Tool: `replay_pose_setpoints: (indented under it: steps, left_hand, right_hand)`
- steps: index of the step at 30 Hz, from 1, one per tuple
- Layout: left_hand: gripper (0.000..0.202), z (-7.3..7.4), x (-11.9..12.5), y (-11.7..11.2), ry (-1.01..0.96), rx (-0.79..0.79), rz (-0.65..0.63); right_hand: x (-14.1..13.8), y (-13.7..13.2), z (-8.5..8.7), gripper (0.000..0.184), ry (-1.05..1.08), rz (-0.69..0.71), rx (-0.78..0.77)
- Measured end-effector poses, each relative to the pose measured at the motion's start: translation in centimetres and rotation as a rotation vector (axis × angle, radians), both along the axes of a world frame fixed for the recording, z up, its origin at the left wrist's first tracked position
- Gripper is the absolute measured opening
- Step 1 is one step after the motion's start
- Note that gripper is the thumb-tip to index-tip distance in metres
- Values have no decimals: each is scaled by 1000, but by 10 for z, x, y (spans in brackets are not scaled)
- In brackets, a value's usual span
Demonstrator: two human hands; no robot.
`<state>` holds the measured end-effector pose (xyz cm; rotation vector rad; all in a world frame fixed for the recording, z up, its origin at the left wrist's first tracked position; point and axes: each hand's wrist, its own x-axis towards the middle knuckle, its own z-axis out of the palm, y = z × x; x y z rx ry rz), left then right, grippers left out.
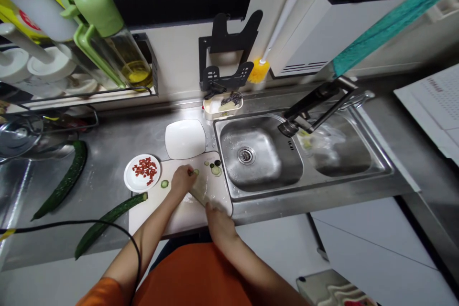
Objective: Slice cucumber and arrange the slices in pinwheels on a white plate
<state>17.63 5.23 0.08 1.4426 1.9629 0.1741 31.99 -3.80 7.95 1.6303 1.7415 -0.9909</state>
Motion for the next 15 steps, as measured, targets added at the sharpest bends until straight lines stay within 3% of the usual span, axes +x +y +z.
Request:
replay_pose_setpoints:
  steps: [15]
  left_hand:
    - [6,4,6,1,-62,7,-11]
  right_hand:
    - [0,-3,-3,50,-7,40,40]
